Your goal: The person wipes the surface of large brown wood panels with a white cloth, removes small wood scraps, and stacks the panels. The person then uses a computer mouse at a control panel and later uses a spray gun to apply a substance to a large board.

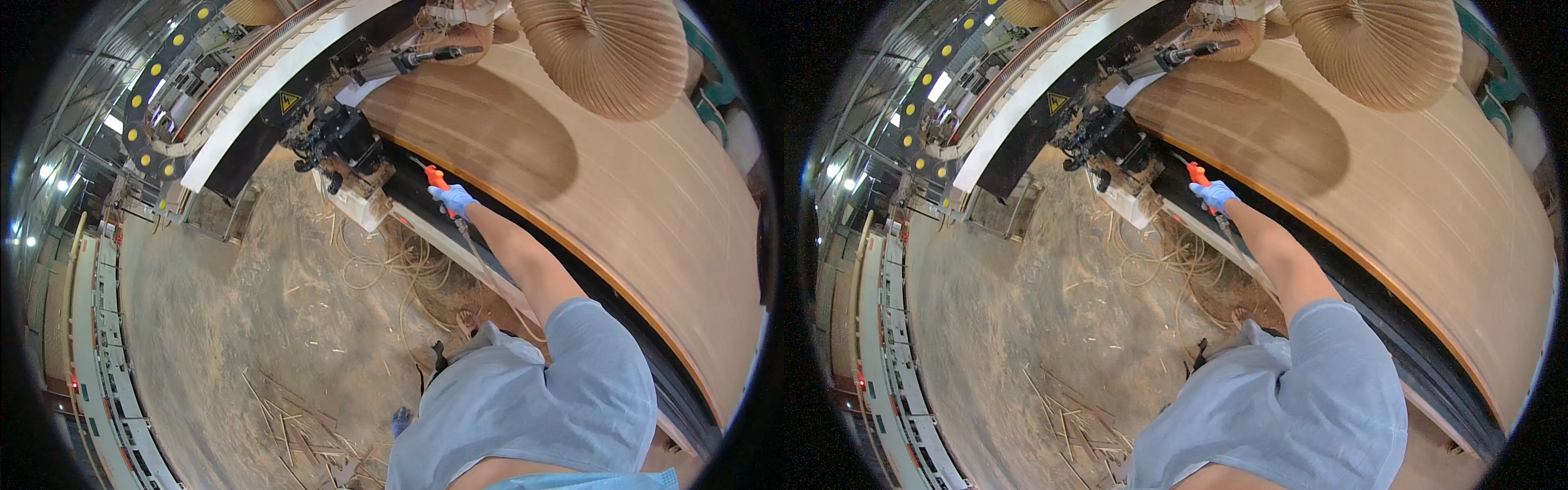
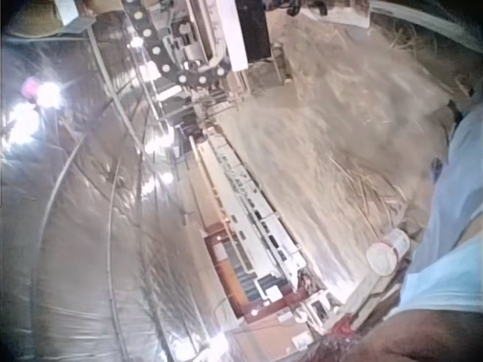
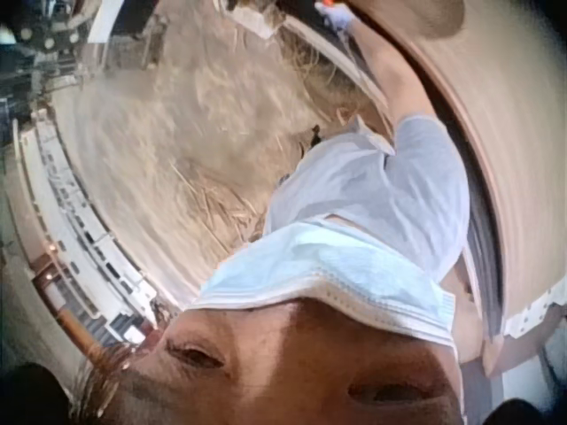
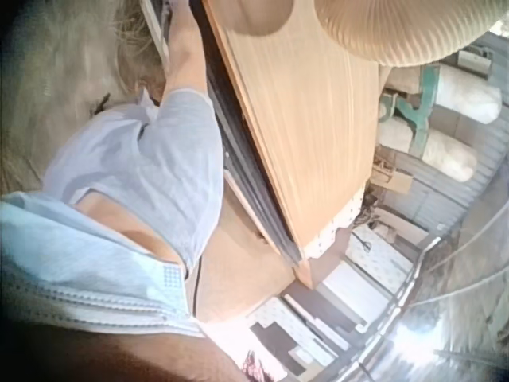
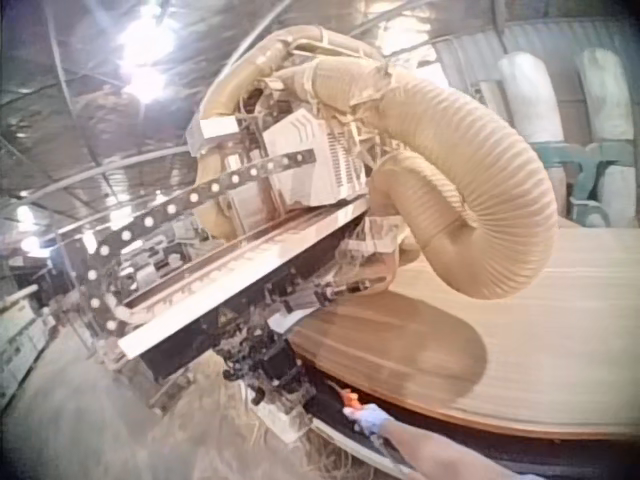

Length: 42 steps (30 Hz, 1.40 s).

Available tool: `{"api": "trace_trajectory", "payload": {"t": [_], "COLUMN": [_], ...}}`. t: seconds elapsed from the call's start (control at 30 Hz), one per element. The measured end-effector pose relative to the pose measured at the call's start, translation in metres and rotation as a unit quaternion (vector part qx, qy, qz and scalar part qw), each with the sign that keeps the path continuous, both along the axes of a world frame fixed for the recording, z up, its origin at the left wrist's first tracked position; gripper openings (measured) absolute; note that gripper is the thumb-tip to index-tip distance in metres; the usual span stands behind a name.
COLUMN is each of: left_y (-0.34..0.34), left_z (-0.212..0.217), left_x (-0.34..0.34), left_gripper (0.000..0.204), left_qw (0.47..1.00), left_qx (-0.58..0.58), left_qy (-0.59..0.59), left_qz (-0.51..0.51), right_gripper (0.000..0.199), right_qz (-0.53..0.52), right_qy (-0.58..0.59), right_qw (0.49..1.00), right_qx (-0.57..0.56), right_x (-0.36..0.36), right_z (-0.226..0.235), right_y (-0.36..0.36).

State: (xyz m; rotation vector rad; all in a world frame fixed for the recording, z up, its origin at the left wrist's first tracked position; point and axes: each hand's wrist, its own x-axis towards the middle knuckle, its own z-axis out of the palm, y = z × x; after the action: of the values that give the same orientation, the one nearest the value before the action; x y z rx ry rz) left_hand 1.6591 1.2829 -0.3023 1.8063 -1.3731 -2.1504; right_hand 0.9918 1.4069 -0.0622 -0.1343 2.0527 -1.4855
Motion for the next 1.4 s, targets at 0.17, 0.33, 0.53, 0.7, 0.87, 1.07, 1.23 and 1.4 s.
{"api": "trace_trajectory", "payload": {"t": [0.17,0.33,0.53,0.7,0.87,1.07,1.23,1.4], "left_y": [-0.013,0.000,-0.040,-0.081,-0.109,-0.109,-0.073,-0.064], "left_z": [0.024,0.106,0.084,0.072,0.071,0.025,0.060,0.053], "left_x": [-0.055,-0.145,-0.164,-0.190,-0.219,-0.180,-0.160,-0.148], "left_gripper": [0.032,0.034,0.034,0.034,0.033,0.033,0.032,0.028], "left_qw": [0.997,0.990,0.993,0.995,0.996,0.987,0.996,0.996], "left_qx": [-0.012,-0.073,-0.036,-0.011,0.017,-0.053,0.028,0.016], "left_qy": [-0.029,-0.085,-0.060,-0.047,-0.037,0.027,-0.065,-0.057], "left_qz": [-0.071,-0.082,-0.091,-0.092,-0.083,-0.152,-0.054,-0.063], "right_gripper": [0.060,0.052,0.041,0.034,0.034,0.033,0.039,0.048], "right_qz": [-0.115,-0.231,-0.373,-0.463,-0.575,-0.672,-0.490,-0.152], "right_qy": [0.015,-0.022,-0.054,-0.012,0.026,0.069,0.016,-0.034], "right_qw": [0.993,0.972,0.914,0.867,0.804,0.722,0.871,0.983], "right_qx": [0.011,-0.043,-0.151,-0.183,-0.150,-0.148,-0.037,0.099], "right_x": [-0.049,-0.077,-0.105,-0.104,-0.096,-0.069,-0.001,0.078], "right_z": [0.015,0.013,-0.009,-0.020,-0.025,-0.029,-0.048,0.004], "right_y": [-0.041,-0.035,0.056,0.179,0.320,0.425,0.317,0.165]}}
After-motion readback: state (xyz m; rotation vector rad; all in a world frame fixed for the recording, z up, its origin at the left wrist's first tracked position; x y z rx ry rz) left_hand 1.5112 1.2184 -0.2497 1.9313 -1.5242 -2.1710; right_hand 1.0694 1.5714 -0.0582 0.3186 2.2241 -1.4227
